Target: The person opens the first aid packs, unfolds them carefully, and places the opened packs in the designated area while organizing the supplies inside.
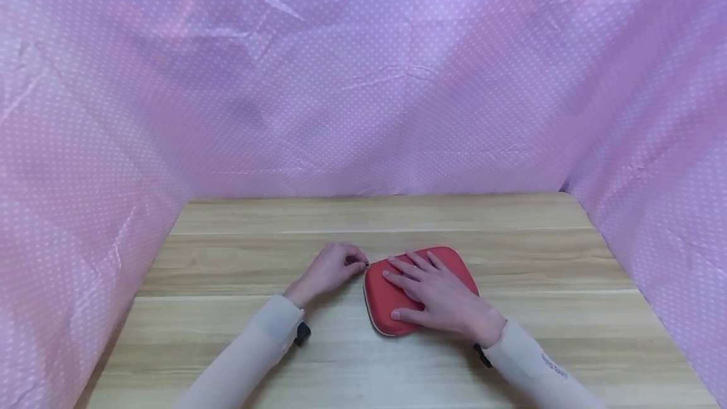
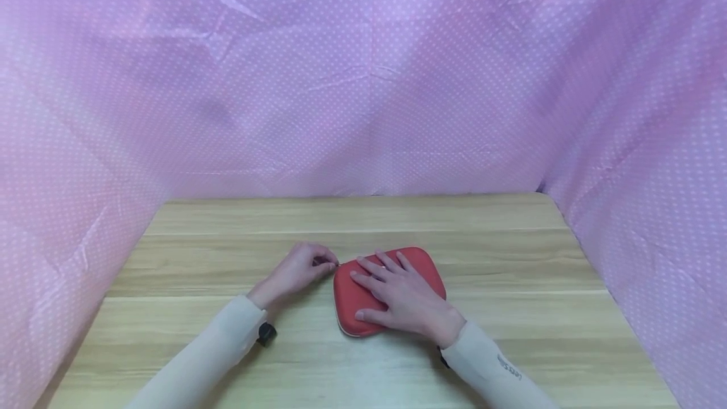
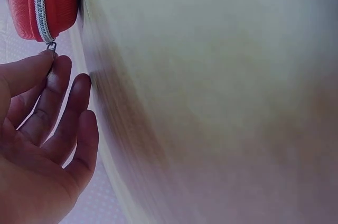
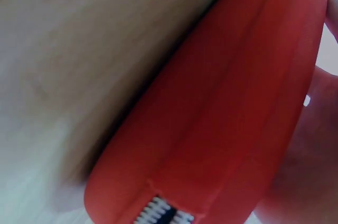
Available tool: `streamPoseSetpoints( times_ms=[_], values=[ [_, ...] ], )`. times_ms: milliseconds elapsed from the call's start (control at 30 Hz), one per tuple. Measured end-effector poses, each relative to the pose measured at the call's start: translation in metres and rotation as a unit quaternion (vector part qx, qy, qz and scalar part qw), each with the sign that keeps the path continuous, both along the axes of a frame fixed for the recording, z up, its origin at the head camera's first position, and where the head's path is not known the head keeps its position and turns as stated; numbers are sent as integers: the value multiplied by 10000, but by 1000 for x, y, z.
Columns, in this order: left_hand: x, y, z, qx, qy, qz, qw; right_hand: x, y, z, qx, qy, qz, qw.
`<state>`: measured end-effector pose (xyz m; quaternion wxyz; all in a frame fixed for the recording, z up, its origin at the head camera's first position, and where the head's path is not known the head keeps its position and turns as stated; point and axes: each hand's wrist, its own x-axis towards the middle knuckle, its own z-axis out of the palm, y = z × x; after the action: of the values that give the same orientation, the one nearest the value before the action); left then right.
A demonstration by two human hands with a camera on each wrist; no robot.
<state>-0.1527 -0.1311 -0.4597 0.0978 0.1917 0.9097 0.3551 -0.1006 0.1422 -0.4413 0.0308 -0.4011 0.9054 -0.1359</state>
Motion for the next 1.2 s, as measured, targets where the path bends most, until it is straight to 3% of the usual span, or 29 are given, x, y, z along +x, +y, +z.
streamPoseSetpoints(
  times_ms=[500,833,1200],
  values=[
    [2,2,2,-221,182,43,9996,2,2,-2,13,-35,-119,9999],
    [3,0,0,-309,599,-10,9977,2,1,-1,84,-65,-182,9998],
    [3,-3,3,-381,502,70,9980,0,-2,-3,103,-41,-220,9997]
  ],
)
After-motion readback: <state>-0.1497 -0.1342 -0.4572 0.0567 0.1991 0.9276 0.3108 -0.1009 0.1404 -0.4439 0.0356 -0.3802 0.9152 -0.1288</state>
